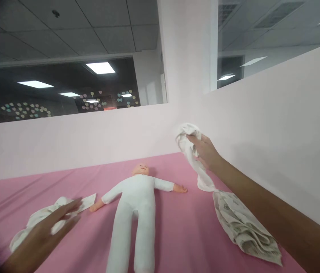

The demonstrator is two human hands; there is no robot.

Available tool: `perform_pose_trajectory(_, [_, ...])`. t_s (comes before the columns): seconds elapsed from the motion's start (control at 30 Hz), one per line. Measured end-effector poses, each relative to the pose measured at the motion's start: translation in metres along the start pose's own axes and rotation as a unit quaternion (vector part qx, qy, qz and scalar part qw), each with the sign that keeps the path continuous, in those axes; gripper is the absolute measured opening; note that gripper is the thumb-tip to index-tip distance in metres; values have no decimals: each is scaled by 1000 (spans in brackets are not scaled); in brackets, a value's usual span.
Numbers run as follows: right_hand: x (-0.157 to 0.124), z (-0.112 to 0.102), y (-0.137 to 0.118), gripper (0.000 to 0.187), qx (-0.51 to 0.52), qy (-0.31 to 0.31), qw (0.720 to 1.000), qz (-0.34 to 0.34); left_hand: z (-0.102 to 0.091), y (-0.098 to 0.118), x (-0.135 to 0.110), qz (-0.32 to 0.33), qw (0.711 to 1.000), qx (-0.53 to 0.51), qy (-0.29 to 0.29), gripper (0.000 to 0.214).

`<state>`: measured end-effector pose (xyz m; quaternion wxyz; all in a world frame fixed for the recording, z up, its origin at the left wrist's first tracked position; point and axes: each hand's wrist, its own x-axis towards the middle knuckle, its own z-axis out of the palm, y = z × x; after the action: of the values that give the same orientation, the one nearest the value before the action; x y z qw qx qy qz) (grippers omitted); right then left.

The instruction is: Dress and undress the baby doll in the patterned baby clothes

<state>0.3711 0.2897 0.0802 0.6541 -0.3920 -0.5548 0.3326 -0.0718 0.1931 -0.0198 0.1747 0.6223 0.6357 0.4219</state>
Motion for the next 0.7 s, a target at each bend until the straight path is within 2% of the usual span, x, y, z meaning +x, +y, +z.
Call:
perform_pose_trajectory(0.07, [-13,32,-41,28,96,-93,990,-39,17,21,8,39,999,17,-28,68])
perform_pose_trajectory(0.13, [-25,58,-72,24,132,-151,978,-65,36,54,11,95,994,-17,-53,73])
perform_pose_trajectory(0.17, [-31,69,-83,22,137,-169,973,-76,44,72,12,120,989,-40,-81,76])
perform_pose_trajectory(0.27, [-46,90,-99,21,133,-203,966,-84,60,116,9,156,980,-85,-89,84])
perform_pose_trajectory(0.3, [-50,93,-101,21,132,-210,965,-81,61,125,9,150,980,-98,-81,78])
perform_pose_trajectory(0.37, [-56,94,-99,24,128,-214,966,-73,59,133,9,127,982,-111,-89,56])
perform_pose_trajectory(0.43, [-60,87,-91,27,117,-191,973,-62,49,130,9,88,981,-128,-116,36])
perform_pose_trajectory(0.5, [-62,75,-78,28,82,-144,986,-32,35,123,8,40,975,-164,-146,33])
perform_pose_trajectory(0.6, [-64,59,-48,22,7,-69,996,53,14,116,3,-26,950,-259,-170,35])
perform_pose_trajectory(0.7, [-72,59,-27,23,-51,-41,993,100,-1,120,-4,-33,938,-301,-169,34])
